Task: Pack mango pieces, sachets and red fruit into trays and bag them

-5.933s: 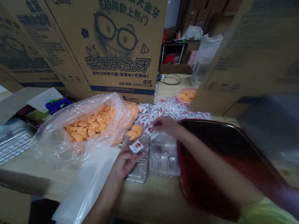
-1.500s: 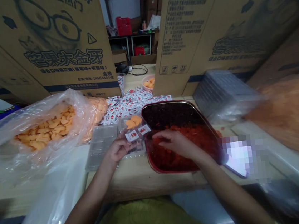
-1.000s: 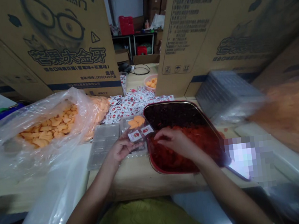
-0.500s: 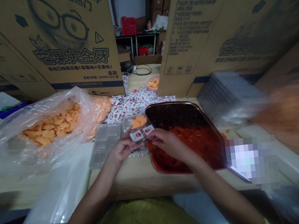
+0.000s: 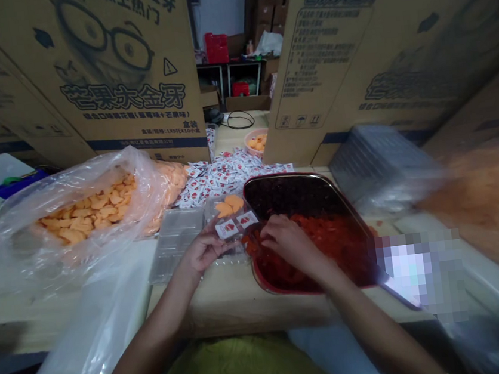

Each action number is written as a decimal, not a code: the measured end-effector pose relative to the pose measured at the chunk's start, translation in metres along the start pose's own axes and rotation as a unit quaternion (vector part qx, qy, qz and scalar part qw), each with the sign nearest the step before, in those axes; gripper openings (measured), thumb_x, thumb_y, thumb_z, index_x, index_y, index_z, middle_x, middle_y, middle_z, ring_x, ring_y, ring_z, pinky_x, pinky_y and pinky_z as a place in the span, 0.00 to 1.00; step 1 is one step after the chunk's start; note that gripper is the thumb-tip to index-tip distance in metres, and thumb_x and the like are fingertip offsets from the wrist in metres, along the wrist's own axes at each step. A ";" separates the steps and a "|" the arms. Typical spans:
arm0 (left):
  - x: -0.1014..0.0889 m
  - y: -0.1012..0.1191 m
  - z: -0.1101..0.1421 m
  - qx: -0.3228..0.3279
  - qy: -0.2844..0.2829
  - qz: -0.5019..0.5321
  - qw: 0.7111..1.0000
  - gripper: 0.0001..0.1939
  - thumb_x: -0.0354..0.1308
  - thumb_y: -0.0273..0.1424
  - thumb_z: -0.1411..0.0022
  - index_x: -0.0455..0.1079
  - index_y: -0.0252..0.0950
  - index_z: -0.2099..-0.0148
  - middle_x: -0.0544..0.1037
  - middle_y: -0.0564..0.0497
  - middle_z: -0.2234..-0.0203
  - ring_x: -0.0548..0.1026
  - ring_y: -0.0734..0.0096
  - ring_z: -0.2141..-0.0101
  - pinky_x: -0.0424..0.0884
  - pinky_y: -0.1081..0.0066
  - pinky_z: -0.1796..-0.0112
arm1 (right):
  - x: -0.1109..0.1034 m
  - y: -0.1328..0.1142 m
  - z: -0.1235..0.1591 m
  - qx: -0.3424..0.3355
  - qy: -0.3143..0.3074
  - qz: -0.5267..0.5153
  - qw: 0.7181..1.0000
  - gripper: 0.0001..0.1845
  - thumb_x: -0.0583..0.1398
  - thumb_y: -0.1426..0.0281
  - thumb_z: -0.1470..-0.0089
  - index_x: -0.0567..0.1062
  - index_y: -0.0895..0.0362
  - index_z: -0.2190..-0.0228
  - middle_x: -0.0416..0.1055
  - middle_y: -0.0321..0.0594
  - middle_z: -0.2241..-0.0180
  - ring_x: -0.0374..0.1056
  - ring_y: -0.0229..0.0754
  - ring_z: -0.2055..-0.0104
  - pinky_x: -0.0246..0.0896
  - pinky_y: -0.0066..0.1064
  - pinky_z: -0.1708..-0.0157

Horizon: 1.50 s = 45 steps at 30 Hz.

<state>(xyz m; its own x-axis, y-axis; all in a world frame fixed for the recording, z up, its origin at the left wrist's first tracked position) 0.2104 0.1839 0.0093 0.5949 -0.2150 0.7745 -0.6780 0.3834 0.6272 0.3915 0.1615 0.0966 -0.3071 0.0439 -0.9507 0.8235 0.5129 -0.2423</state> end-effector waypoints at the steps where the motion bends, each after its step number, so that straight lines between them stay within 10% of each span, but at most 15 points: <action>1: 0.001 0.000 0.000 -0.001 -0.002 0.003 1.000 0.40 0.54 0.10 0.59 0.63 0.46 0.45 0.75 0.52 0.53 0.73 0.56 0.52 0.67 0.52 0.51 | -0.001 -0.001 -0.001 0.002 0.011 -0.012 1.000 0.03 0.62 0.77 0.49 0.73 0.58 0.72 0.67 0.40 0.67 0.61 0.43 0.61 0.56 0.32 0.61; 24: 0.006 -0.001 -0.005 0.005 -0.016 -0.015 1.000 0.39 0.54 0.11 0.60 0.64 0.47 0.46 0.75 0.54 0.52 0.72 0.57 0.51 0.65 0.49 0.49 | -0.012 -0.003 0.003 0.046 -0.025 0.094 0.994 0.02 0.62 0.75 0.49 0.75 0.58 0.72 0.69 0.45 0.64 0.64 0.46 0.60 0.56 0.34 0.61; 32: 0.010 -0.007 -0.008 -0.003 -0.008 -0.013 1.000 0.45 0.50 0.10 0.61 0.59 0.46 0.41 0.76 0.54 0.55 0.74 0.63 0.55 0.65 0.51 0.48 | -0.009 -0.038 -0.002 -0.090 -0.002 -0.084 0.992 0.06 0.59 0.75 0.45 0.74 0.54 0.65 0.71 0.37 0.63 0.64 0.40 0.57 0.54 0.31 0.57; 45: 0.011 -0.009 -0.010 0.000 -0.005 -0.011 1.000 0.40 0.53 0.11 0.59 0.63 0.46 0.44 0.74 0.52 0.52 0.71 0.59 0.51 0.66 0.53 0.49 | 0.000 -0.031 0.000 -0.006 -0.071 0.172 0.982 0.10 0.53 0.80 0.46 0.74 0.60 0.69 0.69 0.48 0.61 0.61 0.50 0.57 0.51 0.38 0.61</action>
<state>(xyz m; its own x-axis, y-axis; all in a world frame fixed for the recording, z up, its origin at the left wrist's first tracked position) 0.2270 0.1867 0.0110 0.6060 -0.2323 0.7608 -0.6643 0.3783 0.6446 0.3656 0.1457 0.1038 0.0592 0.0966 -0.9936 0.8615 0.4979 0.0998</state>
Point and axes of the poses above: each hand's wrist, its own z-axis away from the middle knuckle, its own x-axis out of the palm, y = z × x, the point moved 5 cm from there along -z, towards the middle knuckle
